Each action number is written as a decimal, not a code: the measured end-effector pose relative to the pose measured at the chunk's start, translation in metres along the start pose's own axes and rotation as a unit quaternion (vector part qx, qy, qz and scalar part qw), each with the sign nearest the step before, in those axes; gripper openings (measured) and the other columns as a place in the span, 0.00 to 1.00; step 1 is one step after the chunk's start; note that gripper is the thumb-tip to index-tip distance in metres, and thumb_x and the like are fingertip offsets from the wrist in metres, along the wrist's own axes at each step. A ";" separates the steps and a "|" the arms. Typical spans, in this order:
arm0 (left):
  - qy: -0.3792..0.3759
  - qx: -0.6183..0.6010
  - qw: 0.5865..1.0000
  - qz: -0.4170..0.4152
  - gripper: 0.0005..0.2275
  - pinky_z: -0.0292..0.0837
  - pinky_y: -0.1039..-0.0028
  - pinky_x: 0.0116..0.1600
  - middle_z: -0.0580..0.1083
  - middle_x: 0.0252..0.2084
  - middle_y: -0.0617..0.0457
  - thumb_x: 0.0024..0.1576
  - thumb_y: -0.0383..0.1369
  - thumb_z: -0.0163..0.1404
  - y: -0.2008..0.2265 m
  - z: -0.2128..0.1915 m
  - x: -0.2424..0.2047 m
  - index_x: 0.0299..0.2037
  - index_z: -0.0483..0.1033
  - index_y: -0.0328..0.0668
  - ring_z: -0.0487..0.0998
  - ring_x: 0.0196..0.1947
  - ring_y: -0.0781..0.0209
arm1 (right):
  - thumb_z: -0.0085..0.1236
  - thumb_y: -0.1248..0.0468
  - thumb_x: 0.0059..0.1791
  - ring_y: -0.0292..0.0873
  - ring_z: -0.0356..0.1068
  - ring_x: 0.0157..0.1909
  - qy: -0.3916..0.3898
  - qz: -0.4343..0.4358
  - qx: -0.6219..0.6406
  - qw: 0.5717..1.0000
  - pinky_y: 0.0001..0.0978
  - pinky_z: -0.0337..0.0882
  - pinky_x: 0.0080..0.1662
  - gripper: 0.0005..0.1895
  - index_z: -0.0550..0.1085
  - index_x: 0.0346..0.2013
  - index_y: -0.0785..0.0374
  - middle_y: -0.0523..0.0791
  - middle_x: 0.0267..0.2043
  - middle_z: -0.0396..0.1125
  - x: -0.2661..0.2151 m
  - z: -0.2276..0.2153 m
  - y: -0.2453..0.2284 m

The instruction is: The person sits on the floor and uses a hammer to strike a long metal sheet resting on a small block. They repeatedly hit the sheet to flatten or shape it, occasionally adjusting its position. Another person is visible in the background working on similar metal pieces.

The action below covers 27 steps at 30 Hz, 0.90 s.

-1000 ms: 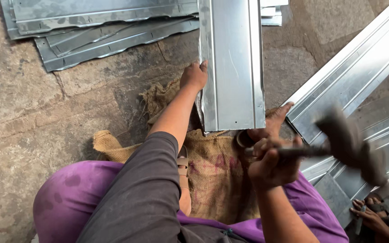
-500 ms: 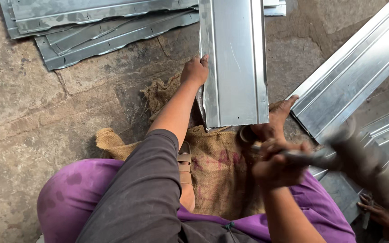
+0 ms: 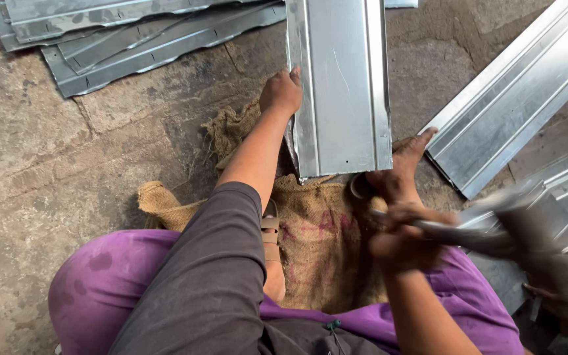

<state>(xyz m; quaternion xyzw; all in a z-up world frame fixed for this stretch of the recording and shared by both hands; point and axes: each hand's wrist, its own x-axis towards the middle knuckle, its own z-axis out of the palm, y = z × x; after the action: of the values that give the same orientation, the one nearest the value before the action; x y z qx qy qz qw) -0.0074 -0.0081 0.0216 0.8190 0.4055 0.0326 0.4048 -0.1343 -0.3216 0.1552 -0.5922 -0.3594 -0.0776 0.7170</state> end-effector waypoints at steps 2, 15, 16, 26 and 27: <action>0.006 0.004 1.000 0.000 0.24 0.75 0.53 0.54 0.77 0.51 0.40 0.66 0.51 0.31 0.000 0.000 -0.001 0.51 0.76 0.42 0.78 0.53 0.40 | 0.57 0.68 0.55 0.43 0.71 0.47 -0.090 0.065 -0.140 0.984 0.34 0.71 0.48 0.13 0.74 0.54 0.68 0.47 0.45 0.70 -0.014 0.007 0.021; 0.009 -0.003 1.000 -0.026 0.23 0.76 0.52 0.52 0.78 0.49 0.43 0.66 0.50 0.31 0.016 -0.008 0.004 0.49 0.77 0.45 0.80 0.50 0.41 | 0.54 0.65 0.58 0.38 0.70 0.43 -0.010 0.036 -0.026 0.999 0.25 0.71 0.44 0.16 0.71 0.60 0.64 0.44 0.44 0.69 0.002 -0.019 0.011; 0.006 -0.005 0.999 -0.034 0.23 0.76 0.52 0.51 0.78 0.50 0.43 0.66 0.50 0.31 0.015 -0.006 0.002 0.50 0.76 0.45 0.79 0.50 0.41 | 0.56 0.66 0.57 0.40 0.71 0.43 -0.063 0.072 -0.082 0.992 0.26 0.71 0.44 0.17 0.71 0.60 0.66 0.45 0.44 0.69 -0.009 -0.011 0.018; -0.012 -0.023 0.999 -0.040 0.23 0.76 0.53 0.53 0.79 0.51 0.44 0.67 0.49 0.30 0.020 -0.011 -0.004 0.52 0.77 0.47 0.80 0.52 0.42 | 0.54 0.66 0.58 0.39 0.69 0.39 -0.096 0.064 -0.177 0.977 0.27 0.70 0.43 0.13 0.73 0.56 0.68 0.44 0.45 0.70 0.001 -0.027 -0.015; -0.022 -0.030 0.998 -0.046 0.23 0.77 0.54 0.53 0.79 0.51 0.44 0.67 0.49 0.29 0.023 -0.012 -0.002 0.51 0.77 0.47 0.80 0.52 0.43 | 0.54 0.65 0.58 0.37 0.69 0.38 -0.061 0.051 -0.098 0.992 0.25 0.70 0.43 0.11 0.73 0.55 0.67 0.43 0.43 0.70 0.002 -0.033 -0.017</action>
<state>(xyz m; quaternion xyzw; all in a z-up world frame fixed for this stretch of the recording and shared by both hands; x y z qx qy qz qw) 0.0012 -0.0097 0.0463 0.7876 0.4324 0.0081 0.4390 -0.1280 -0.3558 0.1687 -0.6809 -0.3627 -0.0397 0.6351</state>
